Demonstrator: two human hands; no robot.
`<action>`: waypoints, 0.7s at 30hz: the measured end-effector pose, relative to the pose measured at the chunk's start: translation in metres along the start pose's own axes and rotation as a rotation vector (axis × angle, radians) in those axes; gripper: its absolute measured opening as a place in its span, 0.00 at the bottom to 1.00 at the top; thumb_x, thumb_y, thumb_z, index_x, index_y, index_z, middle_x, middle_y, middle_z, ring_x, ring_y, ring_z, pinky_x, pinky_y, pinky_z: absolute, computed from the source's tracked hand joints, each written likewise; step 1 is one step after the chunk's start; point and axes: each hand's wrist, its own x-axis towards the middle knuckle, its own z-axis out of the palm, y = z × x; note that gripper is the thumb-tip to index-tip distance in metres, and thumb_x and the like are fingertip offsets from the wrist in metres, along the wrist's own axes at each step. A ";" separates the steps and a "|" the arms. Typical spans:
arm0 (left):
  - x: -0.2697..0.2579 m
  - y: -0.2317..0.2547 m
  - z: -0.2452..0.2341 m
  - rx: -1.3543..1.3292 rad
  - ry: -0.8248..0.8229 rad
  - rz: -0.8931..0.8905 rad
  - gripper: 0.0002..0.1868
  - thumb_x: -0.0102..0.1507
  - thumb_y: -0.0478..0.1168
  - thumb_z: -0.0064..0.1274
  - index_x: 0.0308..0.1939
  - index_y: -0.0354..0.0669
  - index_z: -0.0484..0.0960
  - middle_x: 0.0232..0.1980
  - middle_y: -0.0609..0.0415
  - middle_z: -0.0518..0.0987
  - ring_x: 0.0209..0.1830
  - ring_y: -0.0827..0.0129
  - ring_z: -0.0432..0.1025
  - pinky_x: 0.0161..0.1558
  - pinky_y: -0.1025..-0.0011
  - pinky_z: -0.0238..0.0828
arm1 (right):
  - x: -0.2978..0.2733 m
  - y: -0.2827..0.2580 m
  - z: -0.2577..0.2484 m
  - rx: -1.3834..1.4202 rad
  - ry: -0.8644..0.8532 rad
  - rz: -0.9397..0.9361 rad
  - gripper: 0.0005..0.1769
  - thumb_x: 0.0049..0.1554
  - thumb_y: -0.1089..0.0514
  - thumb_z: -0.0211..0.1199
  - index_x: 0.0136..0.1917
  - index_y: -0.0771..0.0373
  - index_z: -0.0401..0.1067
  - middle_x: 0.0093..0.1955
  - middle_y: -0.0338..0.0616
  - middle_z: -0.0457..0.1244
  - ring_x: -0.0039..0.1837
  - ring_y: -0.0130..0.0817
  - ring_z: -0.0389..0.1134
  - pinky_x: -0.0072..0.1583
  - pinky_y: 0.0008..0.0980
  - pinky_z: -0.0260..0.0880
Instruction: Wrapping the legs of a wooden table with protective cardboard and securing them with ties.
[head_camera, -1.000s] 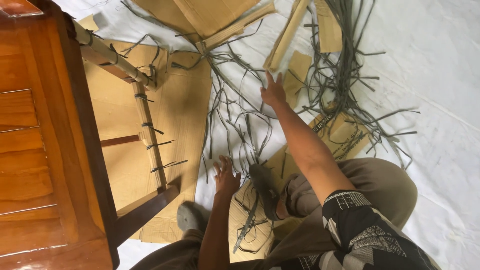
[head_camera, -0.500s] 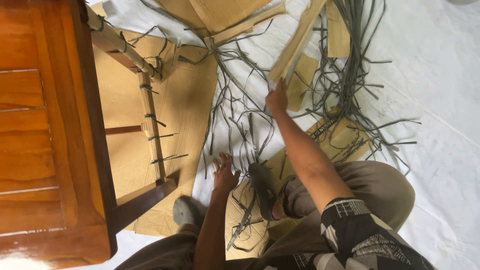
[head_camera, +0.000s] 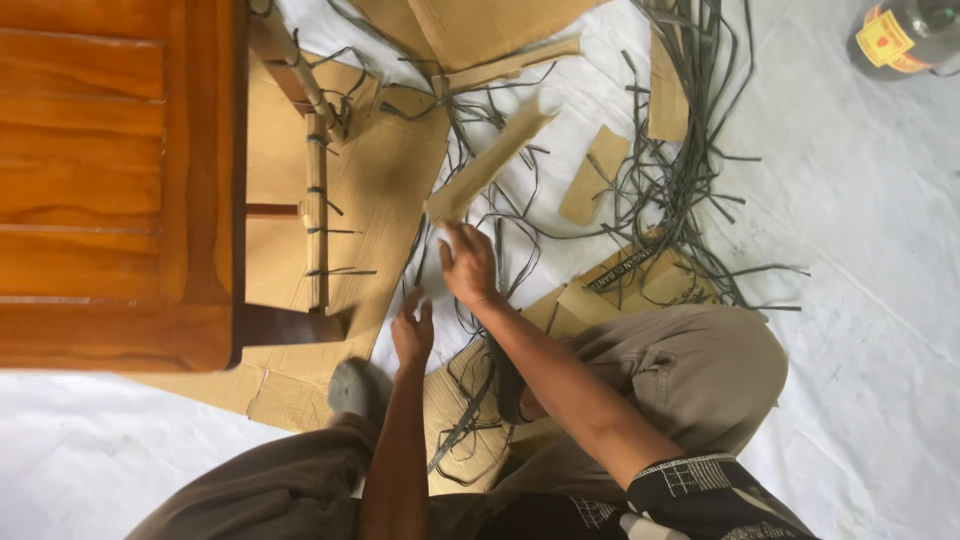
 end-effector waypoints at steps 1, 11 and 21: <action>-0.004 0.016 -0.014 -0.123 0.081 0.013 0.20 0.65 0.41 0.54 0.63 0.52 0.81 0.58 0.47 0.83 0.59 0.47 0.76 0.57 0.51 0.76 | 0.003 -0.012 -0.004 0.081 -0.017 -0.040 0.21 0.51 0.59 0.71 0.59 0.54 0.76 0.45 0.38 0.64 0.46 0.40 0.69 0.51 0.37 0.69; -0.017 0.074 -0.106 -0.393 0.513 0.285 0.36 0.61 0.27 0.60 0.73 0.32 0.64 0.69 0.34 0.70 0.66 0.37 0.68 0.60 0.51 0.77 | 0.066 -0.157 -0.076 0.591 0.048 -0.329 0.13 0.58 0.55 0.69 0.34 0.58 0.70 0.30 0.37 0.58 0.33 0.37 0.65 0.40 0.31 0.69; -0.028 0.078 -0.155 -0.646 0.405 0.641 0.40 0.54 0.40 0.72 0.68 0.36 0.72 0.63 0.34 0.76 0.66 0.43 0.69 0.62 0.42 0.67 | 0.075 -0.188 -0.076 0.915 0.000 -0.198 0.23 0.61 0.56 0.65 0.25 0.55 0.69 0.23 0.35 0.58 0.26 0.35 0.61 0.32 0.27 0.63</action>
